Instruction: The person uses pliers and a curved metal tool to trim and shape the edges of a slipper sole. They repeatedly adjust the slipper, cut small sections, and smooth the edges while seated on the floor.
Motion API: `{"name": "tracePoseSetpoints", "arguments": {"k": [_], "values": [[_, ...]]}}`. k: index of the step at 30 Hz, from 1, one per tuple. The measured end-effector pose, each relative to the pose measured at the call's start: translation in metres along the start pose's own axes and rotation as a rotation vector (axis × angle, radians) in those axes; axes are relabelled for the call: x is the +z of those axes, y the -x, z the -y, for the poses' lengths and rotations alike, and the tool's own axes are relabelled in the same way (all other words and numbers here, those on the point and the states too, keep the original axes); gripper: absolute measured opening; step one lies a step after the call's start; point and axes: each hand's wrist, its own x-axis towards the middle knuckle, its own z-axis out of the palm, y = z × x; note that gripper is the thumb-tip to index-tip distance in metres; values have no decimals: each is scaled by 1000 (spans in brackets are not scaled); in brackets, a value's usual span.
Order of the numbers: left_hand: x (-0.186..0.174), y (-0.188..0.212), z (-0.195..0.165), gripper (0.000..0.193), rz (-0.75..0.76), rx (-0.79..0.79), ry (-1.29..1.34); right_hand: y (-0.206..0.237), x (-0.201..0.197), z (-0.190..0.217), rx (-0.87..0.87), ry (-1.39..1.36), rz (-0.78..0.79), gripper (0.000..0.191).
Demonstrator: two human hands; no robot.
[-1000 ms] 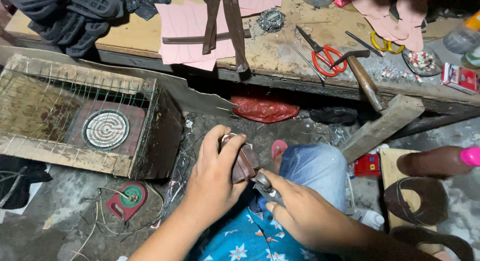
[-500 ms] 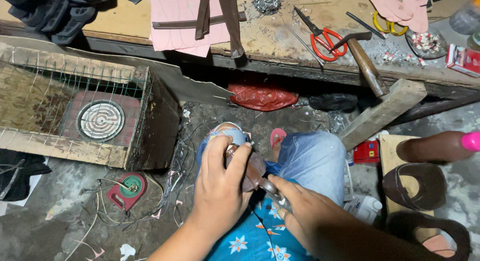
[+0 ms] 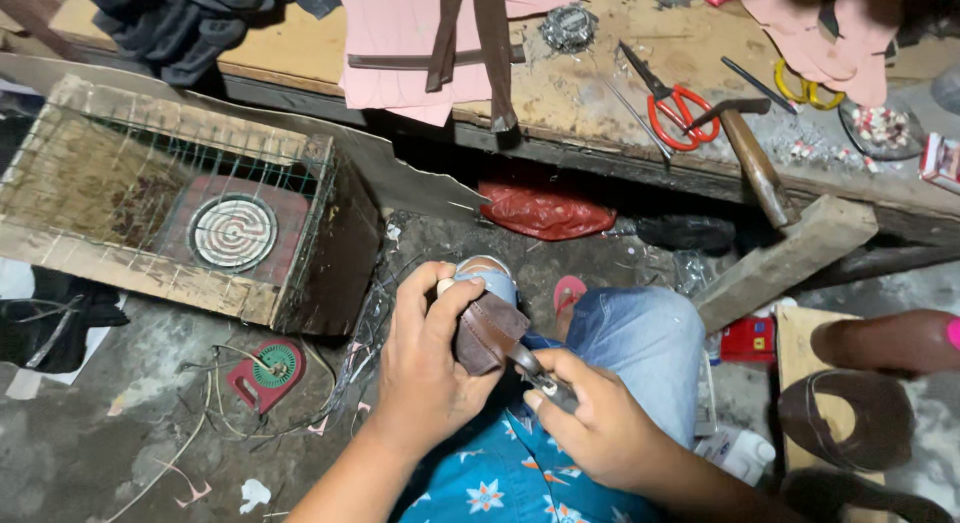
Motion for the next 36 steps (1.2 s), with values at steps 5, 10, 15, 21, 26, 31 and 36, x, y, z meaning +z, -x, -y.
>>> {"name": "tracePoseSetpoints", "arguments": {"k": [5,10,15,21,26,31,36], "values": [[-12,-5,1,67,97,-23,-108,-17,-3,-3,7,149,149,28],[-25,-15,13,59,77,-77,-31,-27,-3,-12,66,-201,360,24],[-33,-15,30,55,66,-93,28,-34,10,-31,164,-269,304,29],[-34,-18,43,70,53,-68,16,-36,10,-5,121,-192,285,38],[-25,-14,37,87,28,-15,5,-18,0,32,-66,180,198,49],[-18,-11,26,88,31,45,9,-13,-9,52,-117,385,155,56],[-10,-7,10,88,-1,61,-52,3,-21,62,-70,555,160,62]]}}
